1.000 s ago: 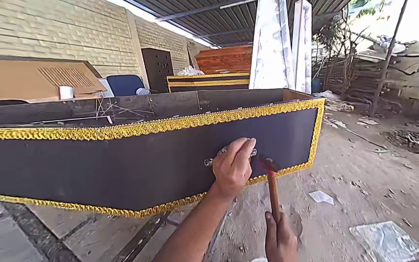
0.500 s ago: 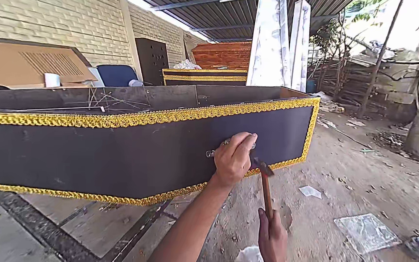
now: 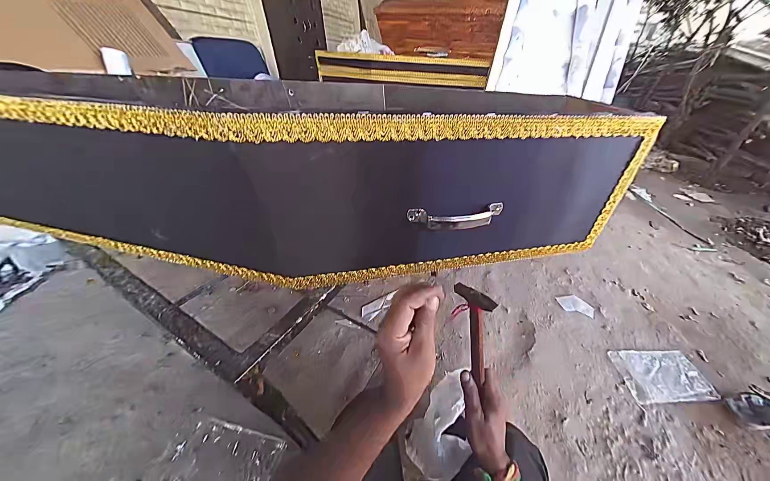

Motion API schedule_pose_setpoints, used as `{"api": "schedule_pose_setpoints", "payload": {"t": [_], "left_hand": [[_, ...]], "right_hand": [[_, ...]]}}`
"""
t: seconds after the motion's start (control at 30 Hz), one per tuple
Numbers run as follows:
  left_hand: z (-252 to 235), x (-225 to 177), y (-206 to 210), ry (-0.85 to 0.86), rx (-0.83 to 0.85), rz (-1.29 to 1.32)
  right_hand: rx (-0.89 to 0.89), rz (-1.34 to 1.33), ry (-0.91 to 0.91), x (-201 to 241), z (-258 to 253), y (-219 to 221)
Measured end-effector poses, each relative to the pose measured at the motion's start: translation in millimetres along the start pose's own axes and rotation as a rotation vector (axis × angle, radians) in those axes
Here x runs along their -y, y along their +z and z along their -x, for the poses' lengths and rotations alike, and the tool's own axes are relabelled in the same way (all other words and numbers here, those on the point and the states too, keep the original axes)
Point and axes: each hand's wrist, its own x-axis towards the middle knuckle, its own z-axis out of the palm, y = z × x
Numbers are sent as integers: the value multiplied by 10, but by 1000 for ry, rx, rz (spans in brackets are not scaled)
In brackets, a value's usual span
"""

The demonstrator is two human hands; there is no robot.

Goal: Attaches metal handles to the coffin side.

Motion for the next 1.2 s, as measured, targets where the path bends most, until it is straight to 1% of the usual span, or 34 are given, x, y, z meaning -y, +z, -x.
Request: {"api": "schedule_pose_setpoints", "payload": {"t": [0.03, 0.1, 0.17, 0.2, 0.23, 0.27, 0.3, 0.33, 0.43, 0.53, 0.6, 0.7, 0.8, 1.0, 1.1, 1.2], "left_hand": [[266, 33, -83, -203, 33, 25], [753, 70, -244, -717, 43, 157], [1100, 70, -404, -1266, -44, 272], [1221, 98, -496, -1513, -98, 324], [1346, 134, -587, -1718, -170, 376], [1461, 156, -669, -1866, -252, 398], [1574, 174, -746, -1945, -303, 392], [1684, 181, -809, -1968, -324, 360], [1934, 162, -910, -1937, -349, 253], [2007, 160, -934, -1945, -364, 248], [2029, 156, -947, -1942, -346, 265], [2019, 154, -953, -1919, -245, 271], [1976, 175, -962, -1895, -126, 288], [1876, 240, -978, -1814, -9, 295], [1858, 256, -989, -1796, 41, 316], [1875, 248, -974, -1801, 34, 314]], "right_hand": [[6, -42, -5, 19, -13, 18], [18, -82, -18, 54, -33, 27], [28, -73, -14, 99, -42, 25], [27, -55, -11, 137, -55, 32], [22, -27, -18, 174, -62, 37], [9, -5, -34, 211, -72, 48], [-5, 4, -54, 246, -90, 68], [-19, 7, -76, 289, -118, 91], [-68, 26, -148, 437, -228, 166], [-118, 29, -224, 500, -399, 267], [-124, 29, -224, 515, -456, 319], [-100, -6, -195, 553, -471, 354], [-132, 0, -230, 623, -501, 388], [-169, -38, -296, 883, -659, 438], [-160, -54, -287, 858, -633, 475], [-139, -49, -258, 782, -576, 486]]}}
